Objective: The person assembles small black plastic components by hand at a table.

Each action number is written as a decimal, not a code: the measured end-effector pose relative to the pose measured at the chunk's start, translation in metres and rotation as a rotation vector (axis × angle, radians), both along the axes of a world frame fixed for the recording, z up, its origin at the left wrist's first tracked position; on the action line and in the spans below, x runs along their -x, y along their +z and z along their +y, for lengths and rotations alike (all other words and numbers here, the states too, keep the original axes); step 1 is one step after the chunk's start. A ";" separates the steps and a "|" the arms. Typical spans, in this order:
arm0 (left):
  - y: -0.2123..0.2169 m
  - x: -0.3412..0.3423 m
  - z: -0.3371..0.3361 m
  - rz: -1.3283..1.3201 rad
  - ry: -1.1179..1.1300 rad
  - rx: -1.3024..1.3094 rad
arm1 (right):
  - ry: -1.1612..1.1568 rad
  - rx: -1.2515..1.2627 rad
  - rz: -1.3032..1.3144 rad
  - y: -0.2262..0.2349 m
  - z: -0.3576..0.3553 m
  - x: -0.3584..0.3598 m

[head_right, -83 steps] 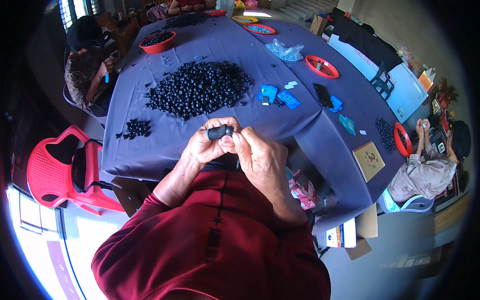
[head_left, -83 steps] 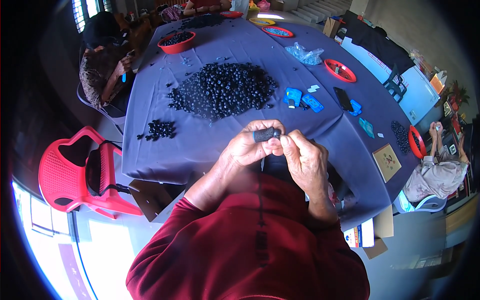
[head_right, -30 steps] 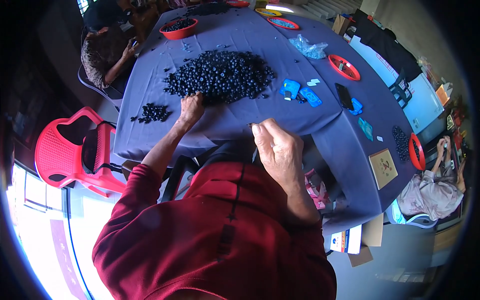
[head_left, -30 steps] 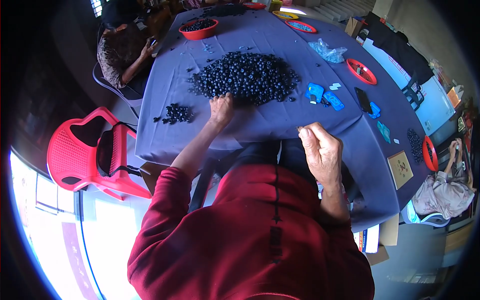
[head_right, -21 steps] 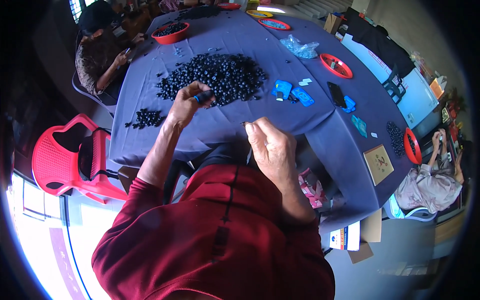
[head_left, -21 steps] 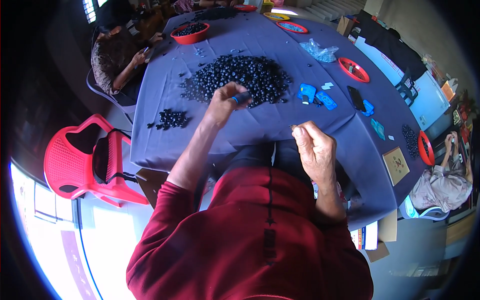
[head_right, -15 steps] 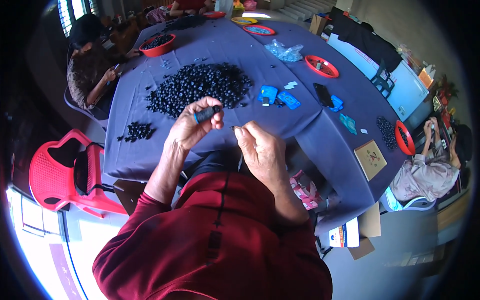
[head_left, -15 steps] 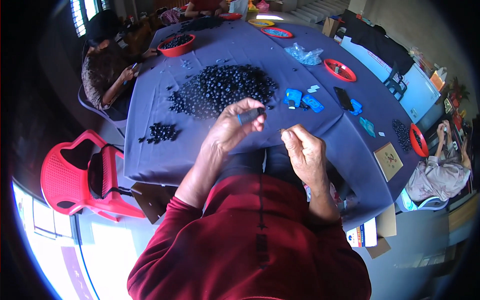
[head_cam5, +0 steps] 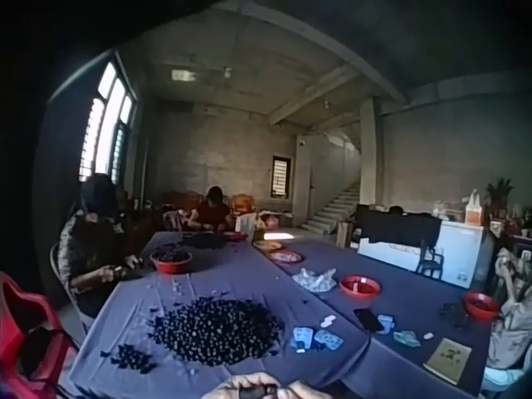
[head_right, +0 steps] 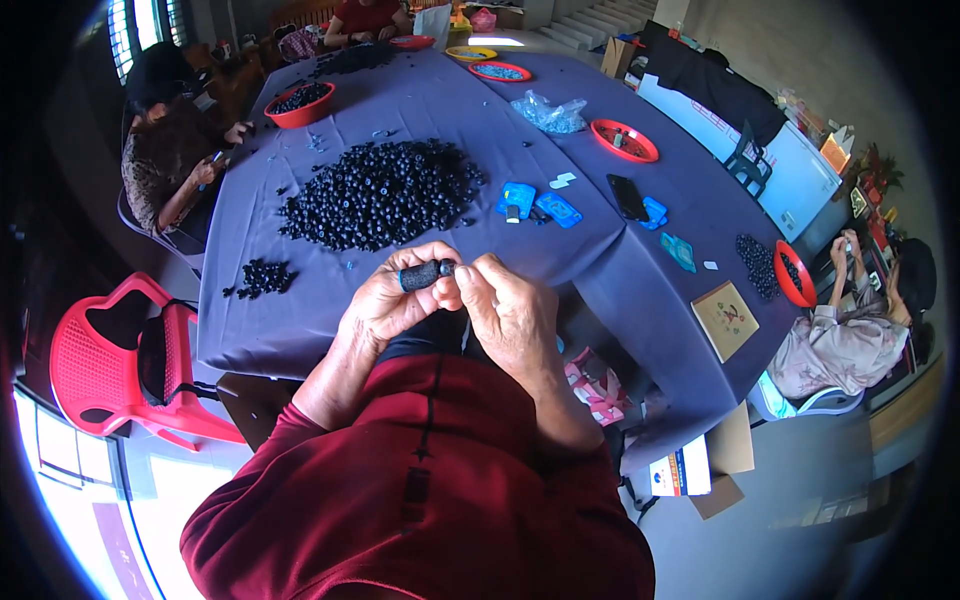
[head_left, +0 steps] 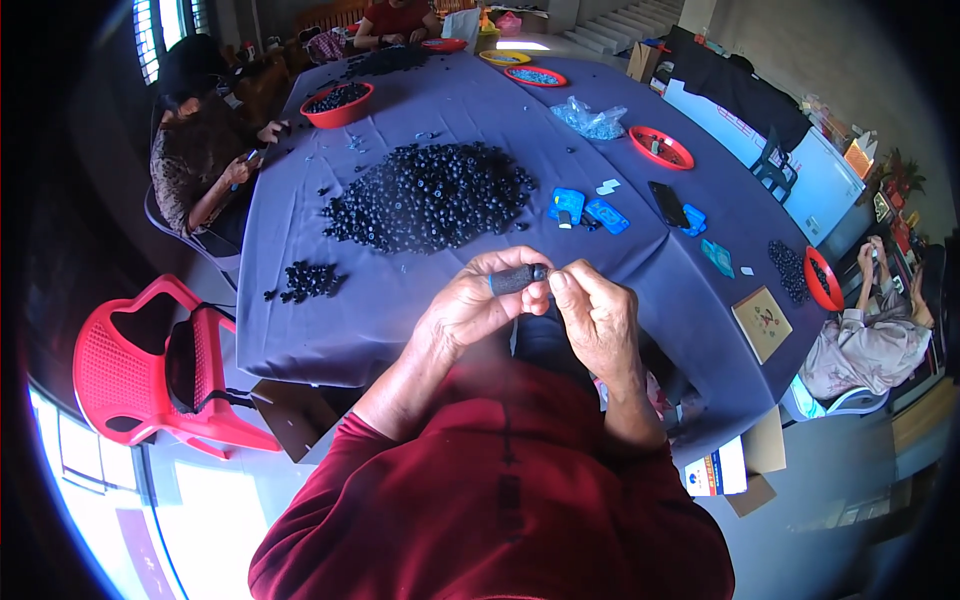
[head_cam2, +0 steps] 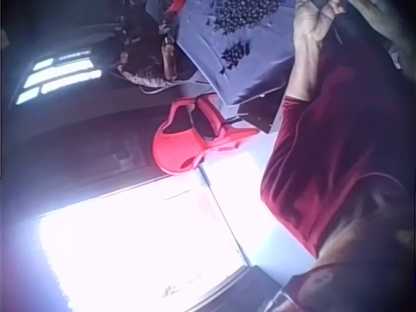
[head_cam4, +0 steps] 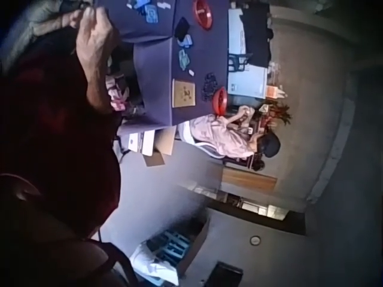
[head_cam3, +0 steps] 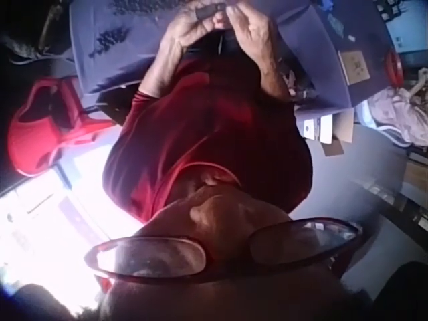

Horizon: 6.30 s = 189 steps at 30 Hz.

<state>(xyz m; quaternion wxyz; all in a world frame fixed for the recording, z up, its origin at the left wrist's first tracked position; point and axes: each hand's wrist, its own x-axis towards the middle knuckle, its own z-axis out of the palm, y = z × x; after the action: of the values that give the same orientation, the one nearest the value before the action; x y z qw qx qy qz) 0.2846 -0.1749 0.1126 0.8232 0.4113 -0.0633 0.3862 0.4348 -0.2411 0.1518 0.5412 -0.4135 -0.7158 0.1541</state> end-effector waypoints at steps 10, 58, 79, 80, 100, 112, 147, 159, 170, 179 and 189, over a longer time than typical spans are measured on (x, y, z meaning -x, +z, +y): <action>-0.002 0.002 0.003 0.088 0.009 -0.001 | -0.028 -0.006 -0.031 -0.006 0.005 -0.004; 0.003 -0.001 -0.006 -0.075 -0.077 0.044 | 0.018 -0.054 -0.036 0.004 -0.011 0.007; 0.003 -0.003 -0.009 -0.061 -0.069 0.074 | -0.143 -0.107 -0.154 -0.003 -0.005 0.001; 0.003 -0.003 -0.009 -0.061 -0.068 0.074 | -0.154 -0.085 -0.209 -0.001 -0.006 0.000; 0.003 -0.005 -0.006 -0.138 -0.229 0.091 | -0.086 -0.074 -0.090 -0.001 -0.007 0.001; -0.004 -0.002 -0.004 -0.125 -0.186 0.111 | -0.082 -0.154 -0.135 0.005 -0.015 0.007; -0.012 -0.006 0.000 -0.093 -0.054 0.149 | -0.204 -0.179 -0.385 -0.001 -0.011 0.008; -0.009 -0.002 0.002 -0.147 -0.196 0.178 | -0.202 -0.235 -0.273 0.001 -0.011 0.010; -0.004 0.005 0.005 -0.124 -0.238 0.024 | -0.151 -0.252 -0.204 0.000 -0.012 0.010; 0.003 0.004 -0.005 0.004 -0.072 0.048 | -0.020 -0.078 -0.074 -0.003 -0.012 0.008; -0.003 0.006 0.000 0.062 -0.067 -0.019 | 0.080 0.050 0.020 -0.002 -0.008 0.003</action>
<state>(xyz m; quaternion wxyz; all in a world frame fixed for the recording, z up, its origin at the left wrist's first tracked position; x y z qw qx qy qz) 0.2787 -0.1744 0.1093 0.8331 0.4287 -0.0550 0.3451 0.4317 -0.2494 0.1495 0.5313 -0.3965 -0.7221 0.1978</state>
